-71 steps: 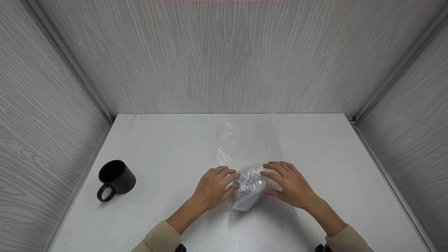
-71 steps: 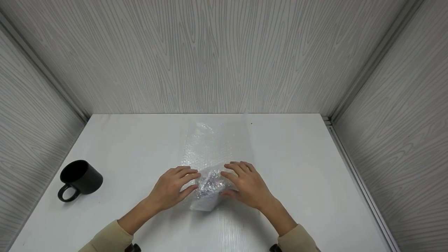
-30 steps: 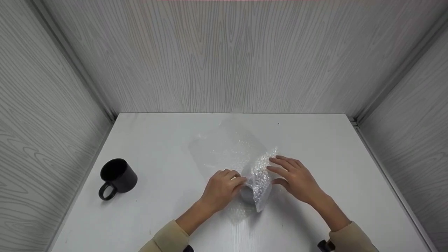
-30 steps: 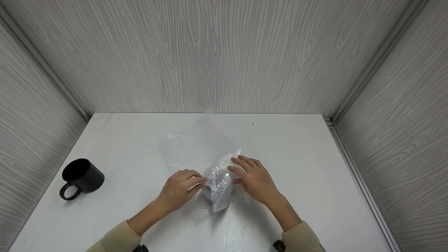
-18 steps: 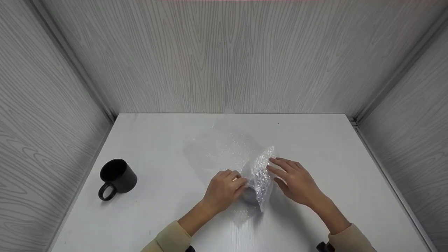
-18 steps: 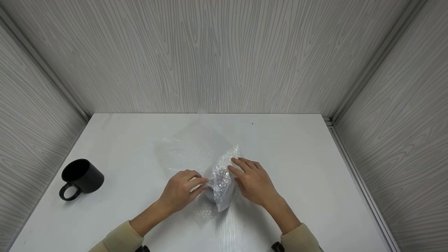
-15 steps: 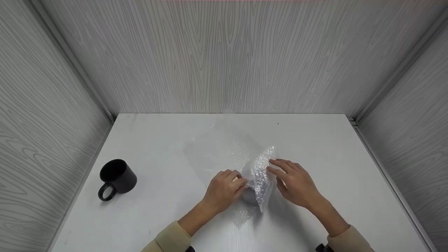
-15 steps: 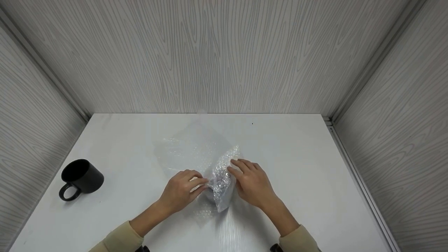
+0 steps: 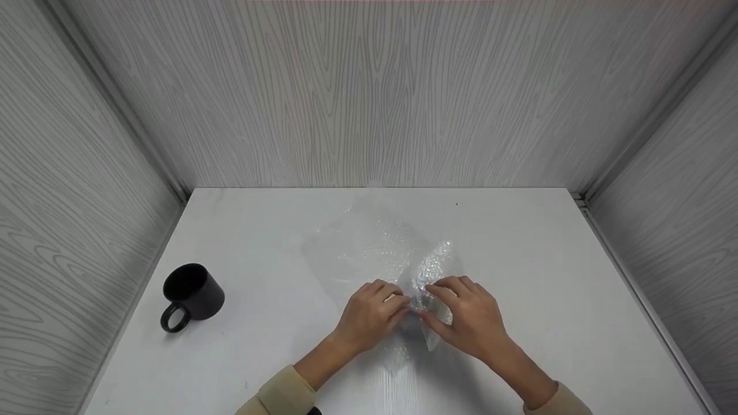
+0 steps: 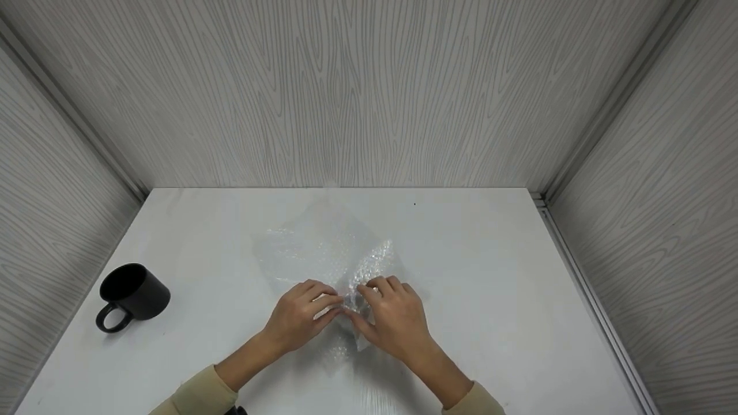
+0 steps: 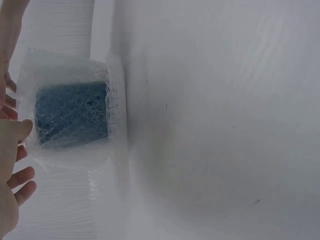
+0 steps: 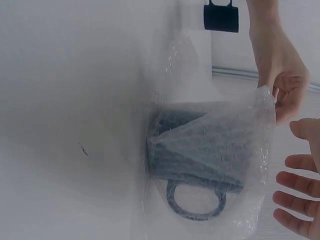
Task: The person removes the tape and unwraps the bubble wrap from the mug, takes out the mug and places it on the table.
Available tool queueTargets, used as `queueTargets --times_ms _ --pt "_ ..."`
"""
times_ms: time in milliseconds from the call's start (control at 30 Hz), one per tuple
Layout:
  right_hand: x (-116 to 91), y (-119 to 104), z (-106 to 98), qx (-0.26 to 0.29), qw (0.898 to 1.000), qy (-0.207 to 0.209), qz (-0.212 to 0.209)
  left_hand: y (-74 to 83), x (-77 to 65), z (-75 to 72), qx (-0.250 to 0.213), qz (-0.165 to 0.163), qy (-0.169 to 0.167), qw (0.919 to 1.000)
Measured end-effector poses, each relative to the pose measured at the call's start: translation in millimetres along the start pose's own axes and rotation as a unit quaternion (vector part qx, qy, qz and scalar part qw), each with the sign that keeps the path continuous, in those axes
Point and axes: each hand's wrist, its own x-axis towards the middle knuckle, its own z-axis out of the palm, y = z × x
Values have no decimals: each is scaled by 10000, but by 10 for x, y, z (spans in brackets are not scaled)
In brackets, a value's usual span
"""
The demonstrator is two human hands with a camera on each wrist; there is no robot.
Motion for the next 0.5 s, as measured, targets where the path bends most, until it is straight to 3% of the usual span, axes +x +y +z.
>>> queueTargets --times_ms 133,367,500 --pt "-30 -113 11 -146 9998 -47 122 8 5 6 -46 49 26 10000" --pt "-36 -245 13 -606 9939 -767 502 19 32 -2 -21 24 -18 10000" --pt "-27 -270 16 -693 9924 -852 557 16 22 -1 -13 23 -44 10000"
